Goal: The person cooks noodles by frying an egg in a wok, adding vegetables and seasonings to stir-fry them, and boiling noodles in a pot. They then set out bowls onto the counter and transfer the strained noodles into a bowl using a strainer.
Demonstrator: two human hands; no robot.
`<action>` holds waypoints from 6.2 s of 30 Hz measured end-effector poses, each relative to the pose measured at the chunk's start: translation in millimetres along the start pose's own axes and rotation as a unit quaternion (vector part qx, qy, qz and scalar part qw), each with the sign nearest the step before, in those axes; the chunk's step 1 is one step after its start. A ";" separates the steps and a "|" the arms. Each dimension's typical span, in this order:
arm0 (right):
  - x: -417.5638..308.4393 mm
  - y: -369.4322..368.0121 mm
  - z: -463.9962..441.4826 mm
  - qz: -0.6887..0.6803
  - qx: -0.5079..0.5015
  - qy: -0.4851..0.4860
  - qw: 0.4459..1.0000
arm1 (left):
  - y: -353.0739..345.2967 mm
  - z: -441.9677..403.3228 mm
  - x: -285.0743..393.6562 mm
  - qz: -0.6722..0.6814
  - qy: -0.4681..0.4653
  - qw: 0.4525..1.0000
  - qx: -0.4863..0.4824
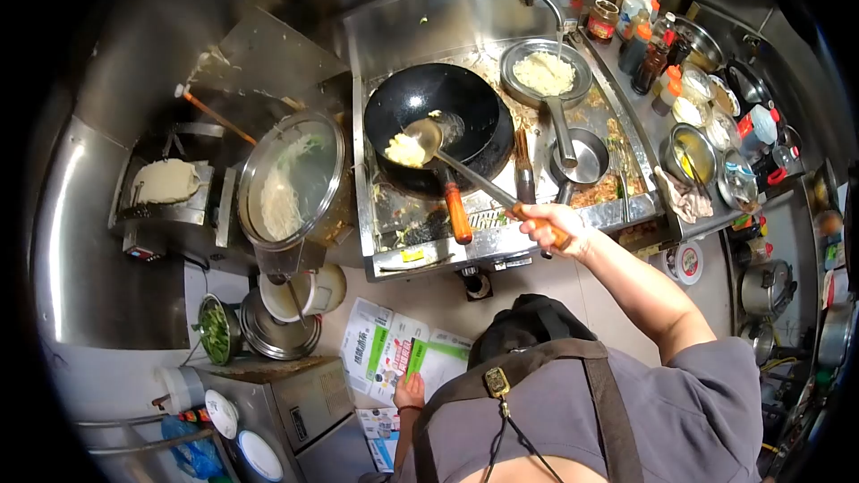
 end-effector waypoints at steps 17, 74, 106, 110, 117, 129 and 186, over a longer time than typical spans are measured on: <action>-9.7 4.8 5.4 -0.255 -0.187 -0.070 0.946 | 41.7 -52.0 -30.0 0.006 0.071 0.953 -0.294; -297.9 352.2 373.3 0.099 0.168 0.474 0.858 | -387.9 434.0 -184.2 0.087 -0.065 0.936 -0.335; 49.5 -129.7 11.5 0.308 -0.084 0.076 0.945 | -296.4 293.7 56.6 0.213 -0.285 0.886 -0.296; 11.3 -103.2 -31.0 0.552 -0.043 0.359 0.752 | -314.9 289.5 58.7 0.188 -0.311 0.884 -0.293; -63.0 -120.5 -13.1 0.738 -0.005 0.494 0.459 | -310.7 283.9 72.9 0.130 -0.362 0.889 -0.250; -35.9 -114.8 -44.8 0.756 -0.008 0.466 0.459 | -291.3 270.2 80.6 0.133 -0.359 0.902 -0.199; -56.2 77.8 -34.4 0.642 0.192 0.405 0.623 | -589.1 263.3 62.9 0.113 -0.088 0.920 -0.366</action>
Point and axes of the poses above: each hand's wrist, its own z-axis away from the middle knuckle, its own y-axis out of the back of the hand, x = y × z, the point moved 2 cm from there along -z, towards the middle knuckle, and after that the axes turned 15 degrees about x, right-handed, at the moved point
